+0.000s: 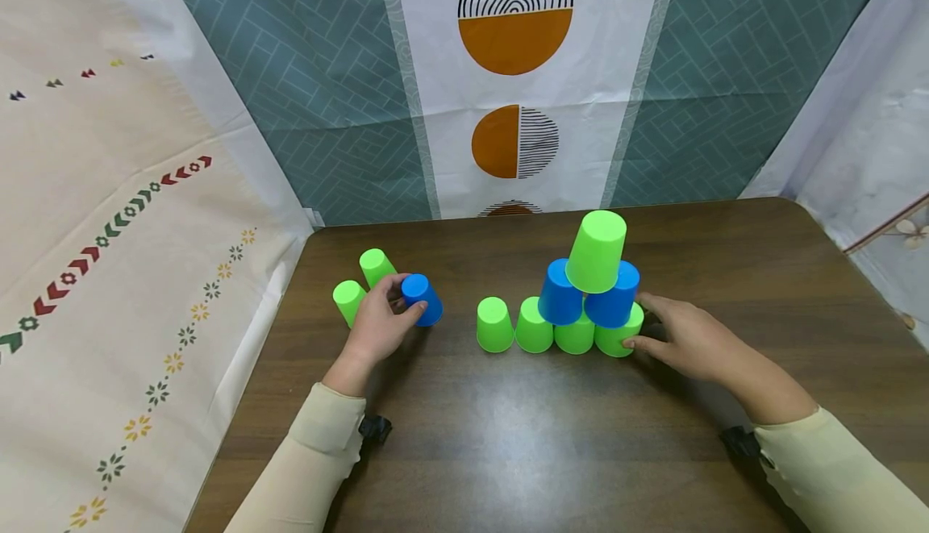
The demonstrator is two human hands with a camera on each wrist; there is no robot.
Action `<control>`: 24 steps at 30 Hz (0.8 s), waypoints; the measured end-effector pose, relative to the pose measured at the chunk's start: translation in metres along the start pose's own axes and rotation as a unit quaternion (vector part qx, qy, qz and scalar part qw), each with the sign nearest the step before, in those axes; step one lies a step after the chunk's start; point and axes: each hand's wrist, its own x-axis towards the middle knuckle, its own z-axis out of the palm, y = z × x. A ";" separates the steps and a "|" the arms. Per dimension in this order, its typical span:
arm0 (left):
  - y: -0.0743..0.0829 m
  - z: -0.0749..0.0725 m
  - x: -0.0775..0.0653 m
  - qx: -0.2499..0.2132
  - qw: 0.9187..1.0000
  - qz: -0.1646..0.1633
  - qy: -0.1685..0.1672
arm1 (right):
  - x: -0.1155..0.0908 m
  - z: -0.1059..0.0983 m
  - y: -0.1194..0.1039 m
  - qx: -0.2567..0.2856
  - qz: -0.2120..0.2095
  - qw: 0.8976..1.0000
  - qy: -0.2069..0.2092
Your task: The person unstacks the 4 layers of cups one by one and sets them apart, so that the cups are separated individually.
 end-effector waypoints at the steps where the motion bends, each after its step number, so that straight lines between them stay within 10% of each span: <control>1: 0.000 0.000 0.000 0.001 1.000 0.000 0.000 | 0.000 0.000 0.000 0.000 0.000 1.000 0.000; 12: 0.014 -0.001 0.000 -0.020 0.998 0.037 0.036 | 0.000 0.000 0.000 0.002 0.000 1.000 0.000; 24: 0.071 0.002 0.001 -0.036 0.993 0.106 0.041 | 0.000 0.000 0.000 -0.002 -0.004 1.000 0.002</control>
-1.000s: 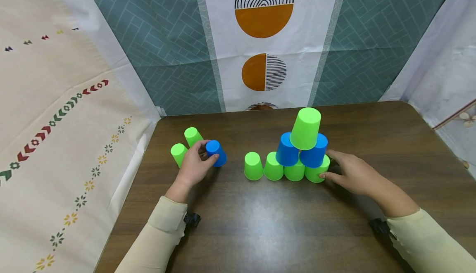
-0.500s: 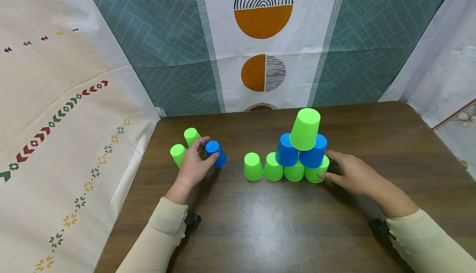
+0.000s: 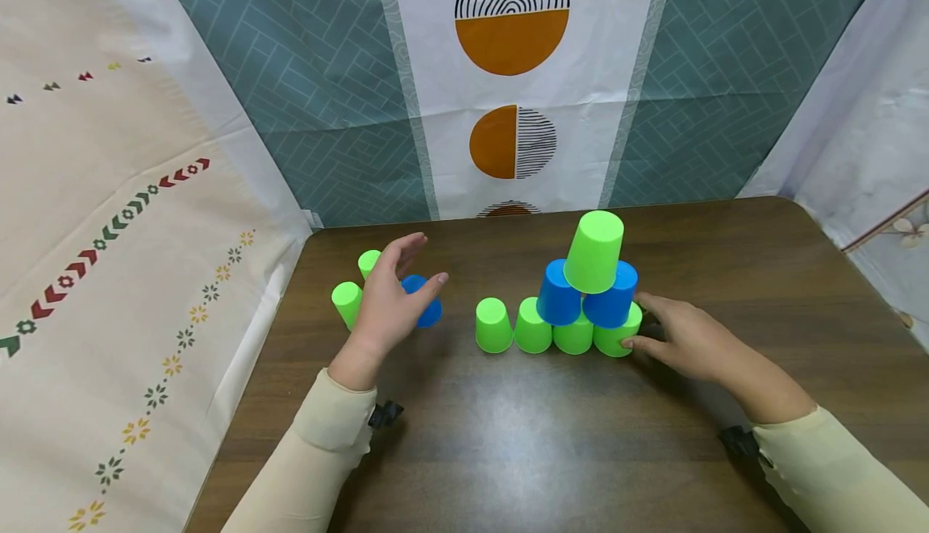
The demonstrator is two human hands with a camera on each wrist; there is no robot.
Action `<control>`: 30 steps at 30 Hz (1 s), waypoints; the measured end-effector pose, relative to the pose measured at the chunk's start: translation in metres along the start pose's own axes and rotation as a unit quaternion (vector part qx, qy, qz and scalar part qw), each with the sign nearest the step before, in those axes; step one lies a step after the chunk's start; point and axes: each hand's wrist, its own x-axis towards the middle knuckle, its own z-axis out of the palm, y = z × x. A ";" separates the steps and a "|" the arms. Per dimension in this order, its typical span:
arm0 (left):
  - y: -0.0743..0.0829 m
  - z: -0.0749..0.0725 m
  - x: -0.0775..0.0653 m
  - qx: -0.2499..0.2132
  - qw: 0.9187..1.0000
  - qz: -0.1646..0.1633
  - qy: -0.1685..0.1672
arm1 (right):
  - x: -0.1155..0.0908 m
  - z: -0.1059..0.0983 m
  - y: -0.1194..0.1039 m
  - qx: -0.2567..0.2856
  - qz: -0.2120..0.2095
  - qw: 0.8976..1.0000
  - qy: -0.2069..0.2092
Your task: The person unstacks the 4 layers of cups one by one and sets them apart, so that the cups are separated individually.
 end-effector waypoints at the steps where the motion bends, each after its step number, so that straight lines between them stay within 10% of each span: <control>1: 0.005 0.003 0.001 -0.002 1.000 0.003 -0.005 | 0.000 0.000 0.000 -0.001 0.000 1.000 0.000; 30: 0.082 0.081 0.025 -0.054 0.985 0.118 -0.114 | 0.001 0.001 0.001 -0.005 0.006 1.000 -0.004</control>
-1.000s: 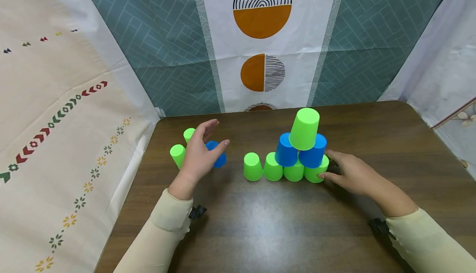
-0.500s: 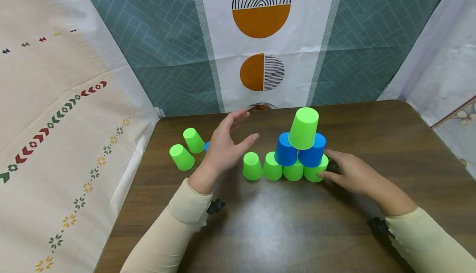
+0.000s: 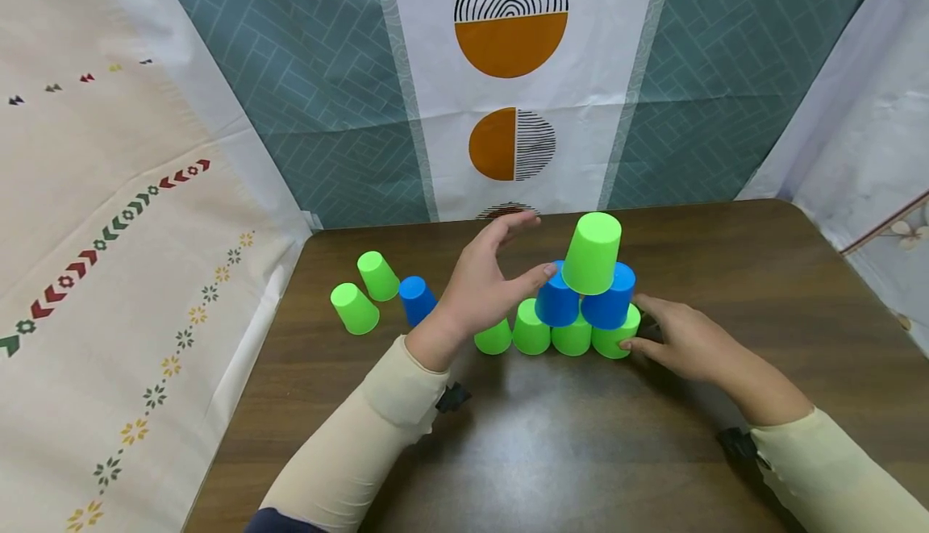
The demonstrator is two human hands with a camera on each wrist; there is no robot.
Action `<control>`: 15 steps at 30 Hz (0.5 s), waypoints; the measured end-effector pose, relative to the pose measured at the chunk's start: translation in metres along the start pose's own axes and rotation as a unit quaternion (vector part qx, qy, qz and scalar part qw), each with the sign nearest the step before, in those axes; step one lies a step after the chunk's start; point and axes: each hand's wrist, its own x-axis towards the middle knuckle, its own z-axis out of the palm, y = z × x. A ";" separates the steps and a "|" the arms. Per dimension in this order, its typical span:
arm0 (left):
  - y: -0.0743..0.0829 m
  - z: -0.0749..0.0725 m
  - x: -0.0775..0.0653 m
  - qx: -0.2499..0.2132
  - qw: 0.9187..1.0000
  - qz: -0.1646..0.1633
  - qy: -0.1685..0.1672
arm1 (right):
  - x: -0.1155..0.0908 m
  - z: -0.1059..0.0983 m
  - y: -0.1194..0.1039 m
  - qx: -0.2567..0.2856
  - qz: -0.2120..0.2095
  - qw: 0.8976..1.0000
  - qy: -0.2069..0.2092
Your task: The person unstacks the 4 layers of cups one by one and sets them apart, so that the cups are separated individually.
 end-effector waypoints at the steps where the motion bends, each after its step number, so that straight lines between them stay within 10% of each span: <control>1: 0.001 0.002 0.001 -0.001 1.000 0.001 -0.004 | 0.000 0.000 0.000 0.000 0.000 1.000 0.001; 15: 0.015 0.026 0.018 0.019 0.999 -0.020 -0.033 | 0.001 0.000 0.003 0.007 -0.012 1.000 0.007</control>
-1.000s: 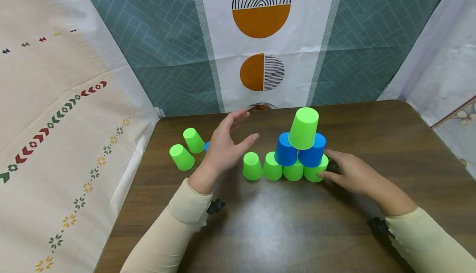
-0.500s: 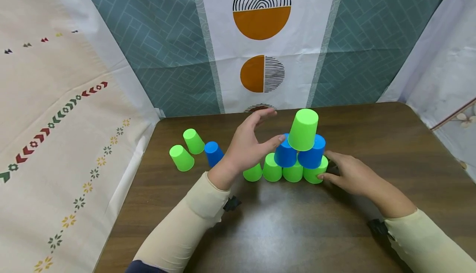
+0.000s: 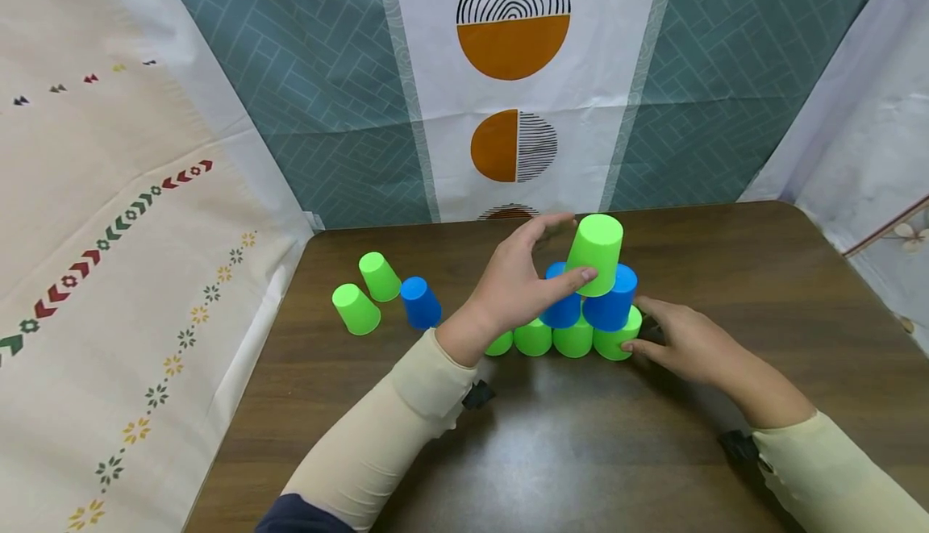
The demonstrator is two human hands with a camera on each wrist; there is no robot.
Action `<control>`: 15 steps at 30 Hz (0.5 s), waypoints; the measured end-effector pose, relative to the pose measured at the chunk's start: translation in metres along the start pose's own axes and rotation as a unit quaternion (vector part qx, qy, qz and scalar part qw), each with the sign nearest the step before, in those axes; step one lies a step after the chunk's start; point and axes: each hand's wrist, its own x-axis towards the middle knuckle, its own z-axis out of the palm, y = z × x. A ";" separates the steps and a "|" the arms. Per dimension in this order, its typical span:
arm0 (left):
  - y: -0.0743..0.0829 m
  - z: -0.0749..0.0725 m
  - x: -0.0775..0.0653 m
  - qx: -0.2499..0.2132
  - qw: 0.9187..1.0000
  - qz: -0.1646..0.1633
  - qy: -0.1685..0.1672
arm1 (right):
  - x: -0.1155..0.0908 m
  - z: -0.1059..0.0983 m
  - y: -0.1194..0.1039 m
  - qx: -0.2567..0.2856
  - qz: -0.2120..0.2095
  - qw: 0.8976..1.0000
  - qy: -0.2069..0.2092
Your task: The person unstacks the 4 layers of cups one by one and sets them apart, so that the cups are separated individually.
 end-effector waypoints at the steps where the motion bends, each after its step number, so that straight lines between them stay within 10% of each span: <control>1: 0.000 0.001 0.000 0.000 1.000 -0.004 -0.001 | 0.000 0.000 0.000 0.000 0.000 1.000 0.000; 15: 0.001 0.011 0.004 0.006 1.000 -0.008 -0.004 | 0.000 0.000 0.000 -0.004 0.004 1.000 -0.004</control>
